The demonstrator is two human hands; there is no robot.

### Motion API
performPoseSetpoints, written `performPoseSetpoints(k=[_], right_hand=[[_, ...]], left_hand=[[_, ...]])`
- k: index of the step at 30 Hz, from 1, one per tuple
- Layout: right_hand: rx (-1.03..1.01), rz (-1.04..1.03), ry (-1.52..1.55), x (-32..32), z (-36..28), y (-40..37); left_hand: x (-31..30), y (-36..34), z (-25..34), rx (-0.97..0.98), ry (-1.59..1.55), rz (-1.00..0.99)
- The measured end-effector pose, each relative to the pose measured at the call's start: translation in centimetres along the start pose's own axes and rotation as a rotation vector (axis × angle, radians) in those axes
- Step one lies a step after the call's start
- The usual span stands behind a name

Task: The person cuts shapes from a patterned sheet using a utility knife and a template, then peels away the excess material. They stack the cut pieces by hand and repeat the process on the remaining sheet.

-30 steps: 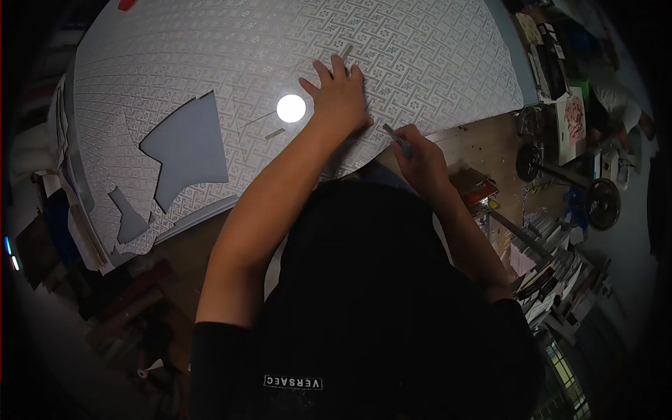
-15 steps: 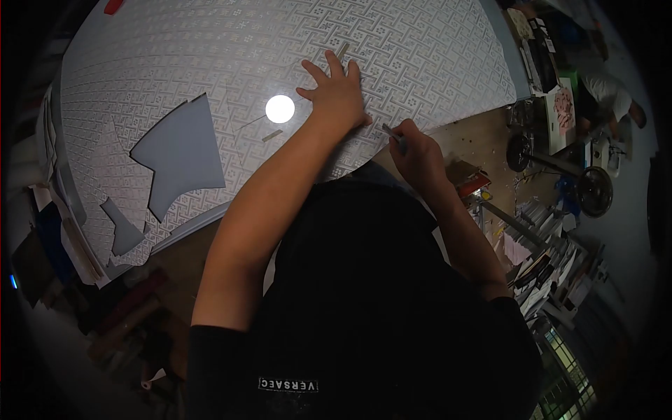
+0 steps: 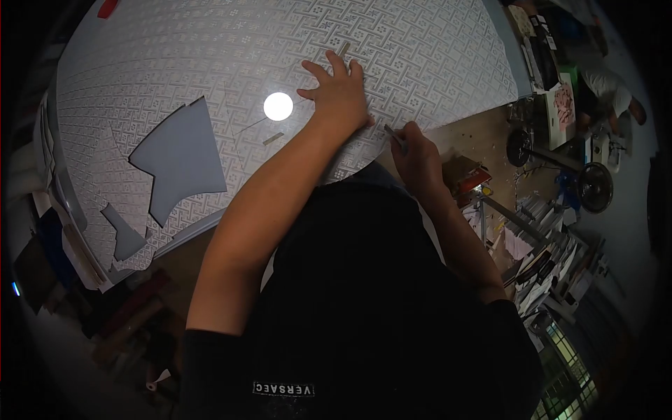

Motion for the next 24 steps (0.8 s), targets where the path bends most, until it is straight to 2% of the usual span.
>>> performPoseSetpoints(k=[2,4,5,7,10,13,17,19,23,24], right_hand=[[0.054,0.007,0.045,0.7,0.6,-0.5],[-0.095,0.178,0.121,2.5,2.1,-0.9],[-0.091,0.178,0.122,3.4,2.7,-1.1],[-0.32,0.401,0.068,4.7,3.4,-1.5],[-0.425,0.503,0.063,6.5,4.6,-1.6],[-0.404,0.521,0.075,7.3,5.2,-1.7],[-0.386,0.485,0.119,4.6,4.0,-1.7],[-0.039,0.164,0.273,1.9,3.7,-1.3],[-0.033,0.193,0.166,-2.6,3.9,0.7],[-0.049,0.133,0.132,-3.4,4.2,1.2]], left_hand=[[0.0,0.1,0.1,0.004,0.012,-0.002],[0.0,0.2,0.1,-0.002,0.023,0.002],[0.0,0.2,0.1,0.0,0.025,-0.001],[0.1,0.3,0.1,0.003,0.04,0.013],[0.1,0.3,0.1,0.008,0.046,0.01],[0.2,0.4,0.1,0.008,0.047,0.008],[0.4,0.5,0.1,-0.013,0.033,0.01],[0.0,0.4,0.2,-0.012,0.03,-0.006],[0.1,0.4,0.0,-0.016,0.01,-0.002],[0.1,0.3,0.1,-0.022,0.014,-0.005]])
Point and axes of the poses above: each hand's wrist, its own y-axis towards the middle knuckle, its own x-axis out of the palm, z = x × y, the point moved 1 cm from there along y, towards the middle knuckle, and after that the axes turned 3 degrees about -z, right-handed, at the moved point
